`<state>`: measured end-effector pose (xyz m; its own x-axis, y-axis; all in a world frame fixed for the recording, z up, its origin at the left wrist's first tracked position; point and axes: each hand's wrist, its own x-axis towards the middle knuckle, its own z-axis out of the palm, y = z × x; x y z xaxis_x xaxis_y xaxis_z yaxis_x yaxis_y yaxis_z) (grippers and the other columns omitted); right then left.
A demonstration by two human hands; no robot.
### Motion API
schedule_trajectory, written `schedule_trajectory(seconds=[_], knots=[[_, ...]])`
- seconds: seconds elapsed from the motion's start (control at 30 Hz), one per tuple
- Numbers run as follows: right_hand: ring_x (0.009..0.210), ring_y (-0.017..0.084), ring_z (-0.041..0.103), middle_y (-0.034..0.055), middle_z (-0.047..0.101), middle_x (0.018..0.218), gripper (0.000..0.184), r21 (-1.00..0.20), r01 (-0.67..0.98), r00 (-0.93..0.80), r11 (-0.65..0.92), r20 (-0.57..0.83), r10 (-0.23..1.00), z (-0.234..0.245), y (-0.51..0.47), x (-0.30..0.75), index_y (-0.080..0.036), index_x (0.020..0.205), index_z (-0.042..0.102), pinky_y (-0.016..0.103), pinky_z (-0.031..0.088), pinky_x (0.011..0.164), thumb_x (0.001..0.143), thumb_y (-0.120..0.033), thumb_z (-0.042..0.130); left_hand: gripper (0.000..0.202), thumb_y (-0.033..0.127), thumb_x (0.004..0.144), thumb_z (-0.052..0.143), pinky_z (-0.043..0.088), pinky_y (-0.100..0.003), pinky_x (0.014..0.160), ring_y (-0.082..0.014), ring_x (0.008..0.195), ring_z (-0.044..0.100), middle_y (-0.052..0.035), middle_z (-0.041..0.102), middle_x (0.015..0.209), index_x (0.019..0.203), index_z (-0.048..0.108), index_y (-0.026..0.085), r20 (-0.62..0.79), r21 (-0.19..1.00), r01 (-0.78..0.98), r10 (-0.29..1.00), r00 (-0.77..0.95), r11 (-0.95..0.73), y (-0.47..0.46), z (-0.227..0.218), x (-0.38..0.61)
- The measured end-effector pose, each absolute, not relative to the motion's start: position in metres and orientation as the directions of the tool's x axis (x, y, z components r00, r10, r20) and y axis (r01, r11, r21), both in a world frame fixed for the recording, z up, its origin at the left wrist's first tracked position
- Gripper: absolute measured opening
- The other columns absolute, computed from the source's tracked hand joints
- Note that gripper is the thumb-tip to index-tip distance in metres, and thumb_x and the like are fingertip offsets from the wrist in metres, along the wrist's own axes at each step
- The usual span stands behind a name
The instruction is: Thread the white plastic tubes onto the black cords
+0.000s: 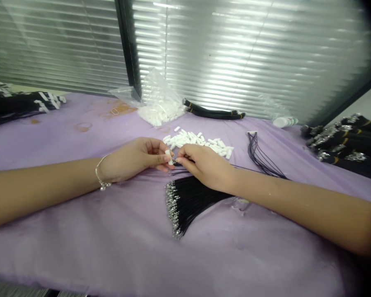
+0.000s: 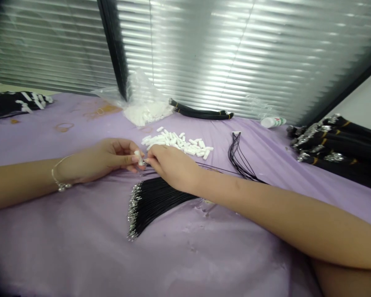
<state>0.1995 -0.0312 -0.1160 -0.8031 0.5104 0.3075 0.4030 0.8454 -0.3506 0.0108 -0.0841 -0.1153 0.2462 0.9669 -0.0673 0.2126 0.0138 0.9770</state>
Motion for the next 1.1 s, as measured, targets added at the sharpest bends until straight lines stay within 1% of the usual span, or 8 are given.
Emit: schedule_trajectory(seconds=[0.17, 0.43, 0.53, 0.63, 0.7, 0.8, 0.93, 1.1], knots=[[0.075, 0.012, 0.050, 0.0026, 0.059, 0.082, 0.018, -0.371, 0.383, -0.819, 0.846, 0.287, 0.496, -0.1162, -0.0307, 0.1987, -0.014, 0.085, 0.055, 0.023, 0.034, 0.067, 0.087, -0.024, 0.040, 0.017, 0.032, 0.075, 0.061, 0.050, -0.023, 0.077, -0.0122, 0.077, 0.063, 0.0008, 0.065, 0.079, 0.080, 0.057, 0.017, -0.038, 0.973, 0.231, 0.963, 0.267, -0.025, -0.0852, -0.1162, 0.0105], [0.068, 0.009, 0.049, -0.0002, 0.058, 0.075, 0.013, -0.443, 0.330, -0.816, 0.833, 0.310, 0.488, -0.1158, -0.0299, 0.2002, -0.015, 0.079, 0.054, 0.020, 0.034, 0.063, 0.083, -0.022, 0.043, 0.014, 0.028, 0.077, 0.060, 0.048, -0.015, 0.074, -0.0070, 0.075, 0.061, 0.0014, 0.064, 0.078, 0.082, 0.058, 0.015, -0.065, 0.989, 0.143, 0.961, 0.270, 0.026, -0.0849, -0.1160, 0.0099], [0.067, 0.008, 0.049, -0.0010, 0.058, 0.074, 0.013, -0.482, 0.303, -0.826, 0.822, 0.297, 0.479, -0.1147, -0.0321, 0.2000, -0.015, 0.081, 0.054, 0.020, 0.034, 0.062, 0.082, -0.023, 0.045, 0.015, 0.029, 0.078, 0.059, 0.048, -0.014, 0.072, -0.0063, 0.074, 0.061, 0.0010, 0.064, 0.078, 0.082, 0.058, 0.015, -0.060, 0.991, 0.128, 0.959, 0.278, 0.025, -0.0842, -0.1159, 0.0096], [0.068, 0.008, 0.050, -0.0002, 0.058, 0.078, 0.013, -0.492, 0.302, -0.833, 0.817, 0.279, 0.477, -0.1142, -0.0338, 0.1996, -0.015, 0.085, 0.055, 0.021, 0.035, 0.063, 0.081, -0.023, 0.045, 0.015, 0.029, 0.078, 0.059, 0.048, -0.014, 0.072, -0.0066, 0.074, 0.061, 0.0007, 0.065, 0.079, 0.082, 0.058, 0.015, -0.057, 0.991, 0.128, 0.959, 0.279, 0.022, -0.0837, -0.1167, 0.0094], [0.067, 0.008, 0.049, -0.0002, 0.057, 0.077, 0.012, -0.489, 0.320, -0.825, 0.811, 0.276, 0.493, -0.1147, -0.0337, 0.1995, -0.015, 0.085, 0.054, 0.021, 0.035, 0.062, 0.079, -0.020, 0.045, 0.015, 0.029, 0.078, 0.059, 0.048, -0.016, 0.074, -0.0076, 0.076, 0.061, 0.0000, 0.065, 0.080, 0.083, 0.057, 0.015, -0.062, 0.991, 0.131, 0.959, 0.278, 0.026, -0.0836, -0.1173, 0.0095], [0.064, 0.008, 0.046, -0.0017, 0.055, 0.072, 0.008, -0.467, 0.333, -0.822, 0.819, 0.283, 0.495, -0.1163, -0.0318, 0.1993, -0.015, 0.079, 0.053, 0.020, 0.033, 0.059, 0.077, -0.017, 0.046, 0.015, 0.029, 0.078, 0.059, 0.049, -0.019, 0.077, -0.0086, 0.078, 0.061, -0.0008, 0.065, 0.082, 0.083, 0.056, 0.015, -0.061, 0.991, 0.132, 0.959, 0.278, 0.025, -0.0837, -0.1176, 0.0098], [0.062, 0.007, 0.045, -0.0021, 0.054, 0.069, 0.009, -0.441, 0.332, -0.835, 0.834, 0.274, 0.477, -0.1174, -0.0287, 0.1993, -0.015, 0.076, 0.051, 0.020, 0.033, 0.059, 0.080, -0.020, 0.045, 0.016, 0.029, 0.077, 0.059, 0.049, -0.018, 0.073, -0.0082, 0.075, 0.061, -0.0002, 0.065, 0.080, 0.083, 0.056, 0.014, -0.035, 0.987, 0.159, 0.961, 0.274, -0.009, -0.0845, -0.1173, 0.0103], [0.066, 0.008, 0.046, -0.0009, 0.056, 0.074, 0.013, -0.386, 0.341, -0.851, 0.857, 0.260, 0.456, -0.1179, -0.0271, 0.1997, -0.015, 0.077, 0.051, 0.021, 0.033, 0.061, 0.083, -0.023, 0.043, 0.018, 0.031, 0.077, 0.059, 0.050, -0.020, 0.074, -0.0095, 0.075, 0.061, -0.0007, 0.064, 0.079, 0.083, 0.055, 0.014, -0.021, 0.973, 0.229, 0.965, 0.260, -0.040, -0.0860, -0.1164, 0.0115]])
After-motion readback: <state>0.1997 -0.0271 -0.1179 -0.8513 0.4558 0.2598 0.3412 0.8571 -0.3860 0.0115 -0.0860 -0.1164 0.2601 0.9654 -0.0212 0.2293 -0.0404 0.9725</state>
